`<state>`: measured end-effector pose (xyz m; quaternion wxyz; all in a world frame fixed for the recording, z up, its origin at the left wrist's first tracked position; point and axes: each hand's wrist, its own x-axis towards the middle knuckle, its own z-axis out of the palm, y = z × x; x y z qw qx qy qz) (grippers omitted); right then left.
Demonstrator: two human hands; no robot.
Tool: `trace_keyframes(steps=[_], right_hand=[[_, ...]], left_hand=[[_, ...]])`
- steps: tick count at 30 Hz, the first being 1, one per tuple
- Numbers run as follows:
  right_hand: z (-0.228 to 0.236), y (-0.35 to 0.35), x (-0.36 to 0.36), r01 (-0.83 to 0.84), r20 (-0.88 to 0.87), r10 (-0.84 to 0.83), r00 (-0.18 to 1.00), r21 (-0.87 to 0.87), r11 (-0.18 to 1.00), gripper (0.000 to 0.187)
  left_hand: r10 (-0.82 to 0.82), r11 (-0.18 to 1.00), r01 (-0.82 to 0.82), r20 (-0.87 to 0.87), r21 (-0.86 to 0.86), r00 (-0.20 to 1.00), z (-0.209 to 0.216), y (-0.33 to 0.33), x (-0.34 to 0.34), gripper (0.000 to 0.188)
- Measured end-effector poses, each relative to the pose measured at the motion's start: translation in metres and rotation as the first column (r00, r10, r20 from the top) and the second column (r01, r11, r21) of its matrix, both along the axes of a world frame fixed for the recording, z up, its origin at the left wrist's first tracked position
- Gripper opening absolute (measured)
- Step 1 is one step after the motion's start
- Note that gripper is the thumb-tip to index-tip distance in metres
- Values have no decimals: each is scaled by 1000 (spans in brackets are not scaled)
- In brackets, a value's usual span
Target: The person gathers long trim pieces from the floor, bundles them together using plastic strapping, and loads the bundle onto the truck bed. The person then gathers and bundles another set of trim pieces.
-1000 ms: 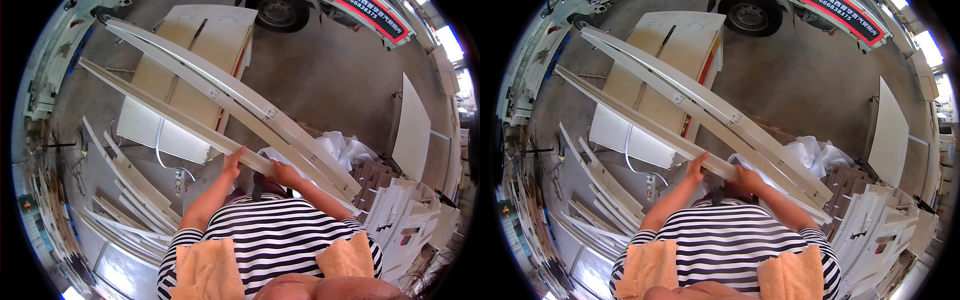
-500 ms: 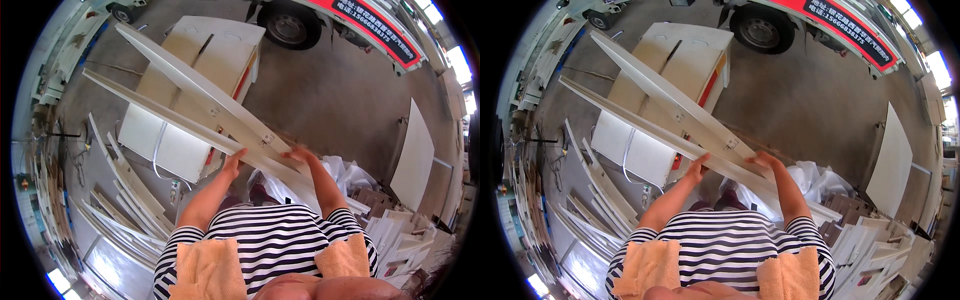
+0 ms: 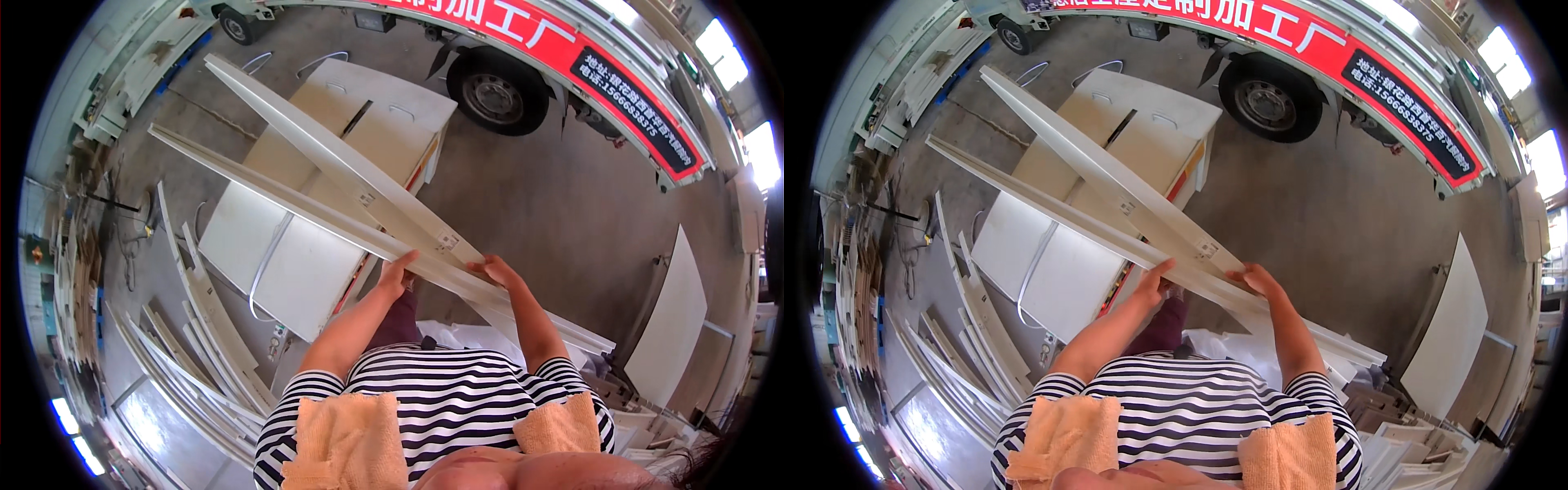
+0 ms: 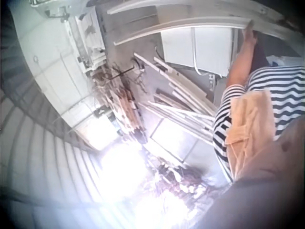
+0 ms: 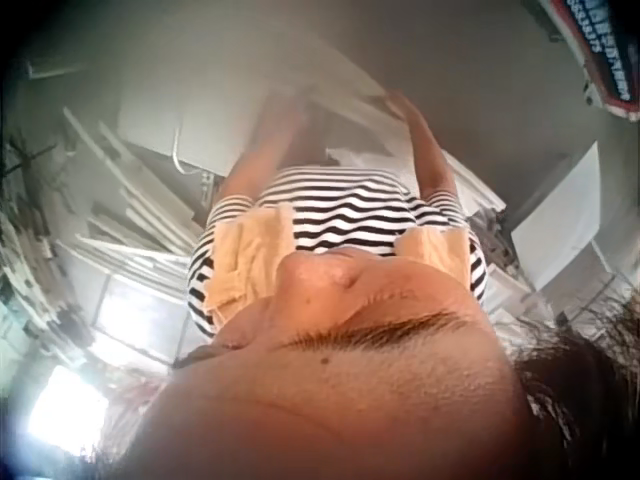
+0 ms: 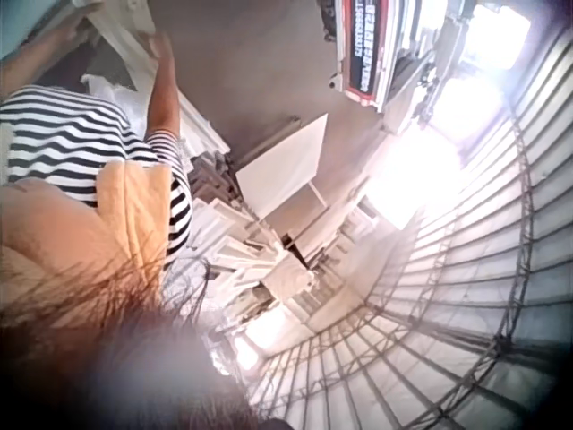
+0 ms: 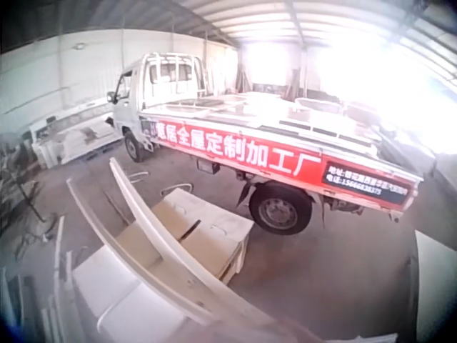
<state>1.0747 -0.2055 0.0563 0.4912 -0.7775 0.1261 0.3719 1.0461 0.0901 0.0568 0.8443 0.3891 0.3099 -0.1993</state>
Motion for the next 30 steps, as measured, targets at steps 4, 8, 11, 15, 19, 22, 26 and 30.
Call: trace_keyframes(steps=[4,8,11,15,19,22,26,30], right_hand=[[12,-9,64,-41,18,42,999,-53,998,50],[13,-29,107,-109,95,135,986,-237,965,55],[22,-31,136,-174,127,233,964,-358,918,58],[36,-40,173,-296,56,354,934,-438,849,69],[43,-41,191,-272,146,381,913,-479,835,63],[51,-41,201,-146,366,391,844,-545,826,56],[54,-34,210,17,581,461,671,-633,774,46],[51,-31,236,97,664,525,533,-664,741,44]], left_hand=[[102,994,-100,45,-48,994,-3,-19,51,52],[79,997,-79,-19,2,997,-2,-38,91,51],[158,987,-158,10,8,987,-11,-48,114,52],[150,989,-150,-8,-5,989,0,-61,148,54],[166,985,-165,29,-57,986,5,-68,177,56],[144,986,-144,-12,-86,990,21,-72,195,56],[185,983,-185,5,16,983,24,-74,208,52],[111,991,-109,-22,78,994,-1,-71,203,50]])
